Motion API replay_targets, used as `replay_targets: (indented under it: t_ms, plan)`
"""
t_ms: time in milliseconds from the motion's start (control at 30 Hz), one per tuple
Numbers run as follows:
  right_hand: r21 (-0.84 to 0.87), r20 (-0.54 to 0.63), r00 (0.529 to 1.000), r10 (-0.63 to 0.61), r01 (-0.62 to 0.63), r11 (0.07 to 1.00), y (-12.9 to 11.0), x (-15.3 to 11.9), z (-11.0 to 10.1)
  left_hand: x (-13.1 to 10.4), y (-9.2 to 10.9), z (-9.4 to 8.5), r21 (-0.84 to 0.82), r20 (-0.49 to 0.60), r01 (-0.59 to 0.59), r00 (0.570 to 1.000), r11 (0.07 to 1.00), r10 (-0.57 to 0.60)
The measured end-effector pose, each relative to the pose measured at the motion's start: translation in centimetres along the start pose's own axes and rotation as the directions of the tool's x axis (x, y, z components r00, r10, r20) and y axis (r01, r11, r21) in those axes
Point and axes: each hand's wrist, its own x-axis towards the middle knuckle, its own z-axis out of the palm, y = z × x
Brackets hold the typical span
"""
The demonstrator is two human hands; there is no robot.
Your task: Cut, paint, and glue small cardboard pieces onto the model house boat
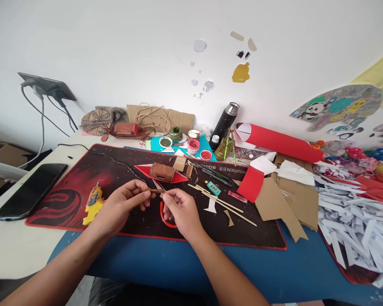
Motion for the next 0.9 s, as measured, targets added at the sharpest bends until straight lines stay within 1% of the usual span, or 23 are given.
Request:
replay_targets:
  t_ms: [100,200,300,367,533,600,667,700,733,767,800,833,867,900]
  plan:
    - [0.09,0.016,0.999,0.038,-0.039,0.995,0.5,0.0,0.3,-0.3,0.1,0.0,0.056,0.009,-0.001,1.0,0.998,0.0]
    - [0.16,0.03,0.998,0.048,-0.052,0.986,0.6,0.0,0.6,-0.5,0.3,-0.1,0.186,0.027,-0.01,1.0,0.982,0.005]
    - [0.18,0.016,0.999,0.043,-0.045,0.983,0.4,0.1,0.6,-0.6,0.6,-0.1,0.326,0.06,-0.05,0.998,0.944,0.032]
    - [0.162,0.001,0.999,0.036,-0.035,0.986,0.2,0.2,0.6,-0.7,0.8,0.0,0.382,0.084,-0.073,0.995,0.922,0.044]
    - [0.136,0.008,1.0,0.027,-0.028,0.99,0.2,0.4,0.3,-0.6,1.0,0.2,0.44,0.132,-0.101,0.99,0.892,0.046]
    - [0.146,0.005,1.0,0.028,-0.028,0.989,0.2,0.4,0.1,-0.5,1.3,0.1,0.447,0.194,-0.116,0.98,0.887,0.03]
    - [0.152,-0.011,1.0,0.026,-0.024,0.988,0.1,0.4,-0.2,-0.2,1.8,-0.2,0.454,0.262,-0.141,0.965,0.88,0.019]
    - [0.151,-0.02,1.0,0.023,-0.02,0.988,0.0,0.4,-0.4,0.1,2.3,-0.6,0.467,0.278,-0.163,0.96,0.869,0.031]
    - [0.149,-0.029,0.999,0.018,-0.014,0.989,-0.1,0.4,-0.6,0.5,2.9,-1.0,0.483,0.266,-0.2,0.961,0.853,0.075]
    - [0.144,-0.034,0.999,0.013,-0.008,0.989,-0.3,0.4,-0.9,1.2,3.6,-1.5,0.522,0.249,-0.241,0.961,0.818,0.125]
    - [0.138,-0.037,0.999,0.008,-0.002,0.99,-0.4,0.4,-1.2,2.0,4.3,-1.9,0.587,0.234,-0.303,0.951,0.751,0.202]
    - [0.128,-0.037,0.999,0.006,-0.001,0.992,-0.4,0.4,-1.5,3.0,5.0,-2.4,0.663,0.255,-0.381,0.924,0.644,0.284]
    - [0.118,-0.034,0.999,0.007,-0.003,0.993,-0.5,0.3,-1.8,4.1,5.6,-2.8,0.722,0.328,-0.463,0.883,0.514,0.335]
    - [0.108,-0.031,0.999,0.012,-0.009,0.994,-0.5,0.3,-2.1,5.2,6.2,-3.1,0.754,0.418,-0.532,0.841,0.386,0.342]
